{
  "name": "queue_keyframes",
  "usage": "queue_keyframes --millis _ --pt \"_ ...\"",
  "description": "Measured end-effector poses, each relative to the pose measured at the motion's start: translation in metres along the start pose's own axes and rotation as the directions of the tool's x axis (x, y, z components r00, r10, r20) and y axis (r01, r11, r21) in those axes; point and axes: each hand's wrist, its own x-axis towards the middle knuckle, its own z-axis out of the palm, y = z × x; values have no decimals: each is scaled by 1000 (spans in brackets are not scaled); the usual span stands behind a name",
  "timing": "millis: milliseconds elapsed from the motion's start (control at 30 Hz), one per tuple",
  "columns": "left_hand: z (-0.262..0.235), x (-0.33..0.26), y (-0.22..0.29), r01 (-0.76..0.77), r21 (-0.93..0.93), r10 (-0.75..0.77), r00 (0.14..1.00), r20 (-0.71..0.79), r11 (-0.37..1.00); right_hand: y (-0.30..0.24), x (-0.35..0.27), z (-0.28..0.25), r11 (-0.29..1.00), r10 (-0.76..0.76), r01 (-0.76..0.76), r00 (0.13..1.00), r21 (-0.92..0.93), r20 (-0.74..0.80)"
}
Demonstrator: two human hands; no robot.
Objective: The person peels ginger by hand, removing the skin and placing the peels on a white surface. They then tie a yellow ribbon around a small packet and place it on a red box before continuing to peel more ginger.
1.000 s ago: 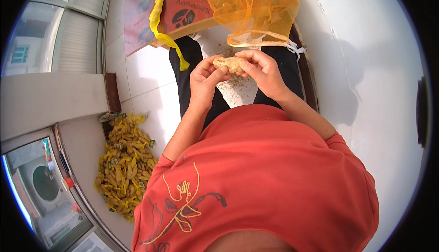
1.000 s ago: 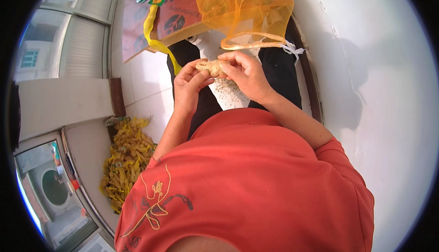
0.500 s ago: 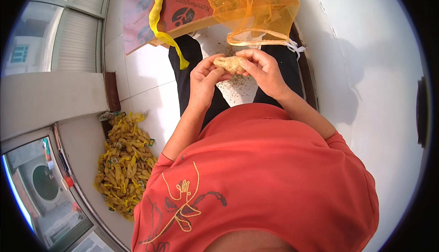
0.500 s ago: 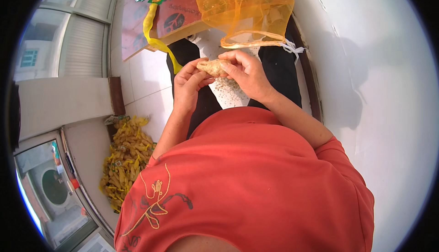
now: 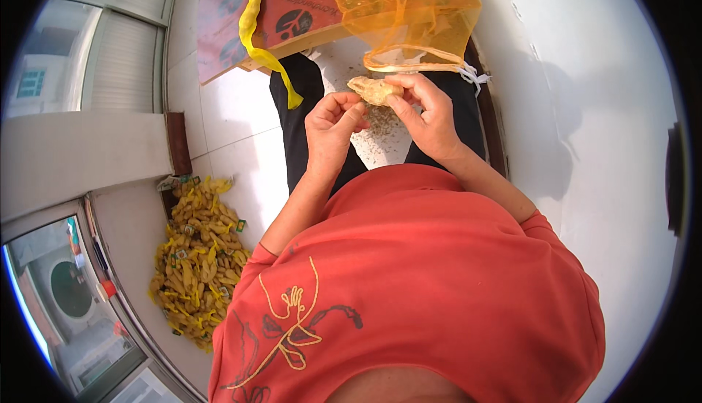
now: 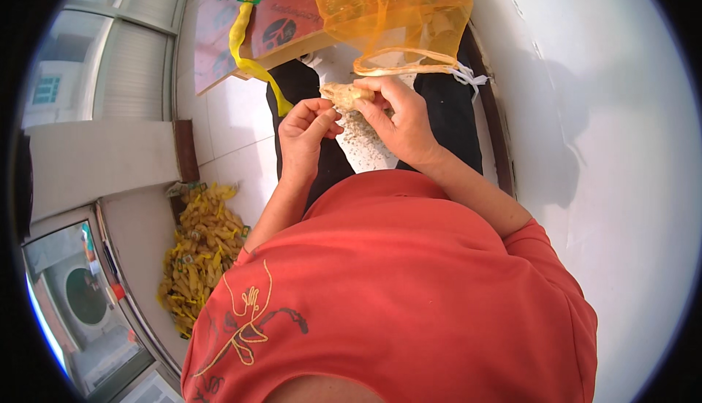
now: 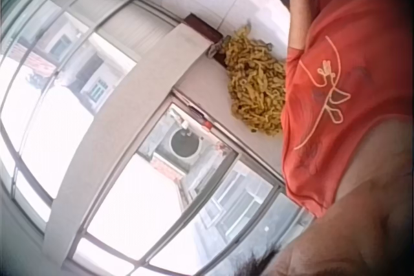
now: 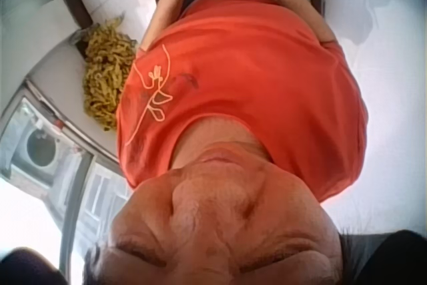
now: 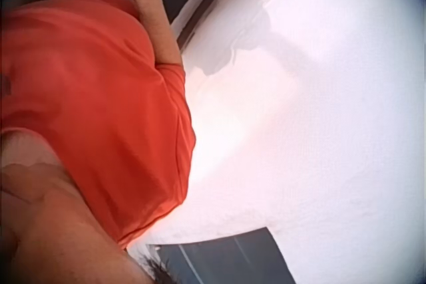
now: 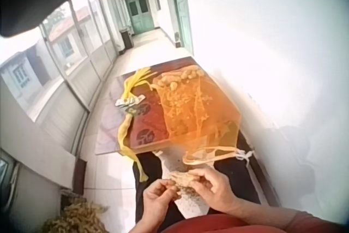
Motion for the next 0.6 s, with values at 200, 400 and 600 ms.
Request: queue_keyframes --millis 200,400,600 --pt "2 0 0 -27 100 31 999 -40 995 -4 3 4 971 -193 193 981 -144 16" --pt "-5 2 -1 -10 143 11 1000 -8 990 -3 4 2 964 -200 210 977 -161 77" --pt "-8 7 -8 25 76 -25 1000 -7 997 3 -1 5 999 -45 44 996 19 72"
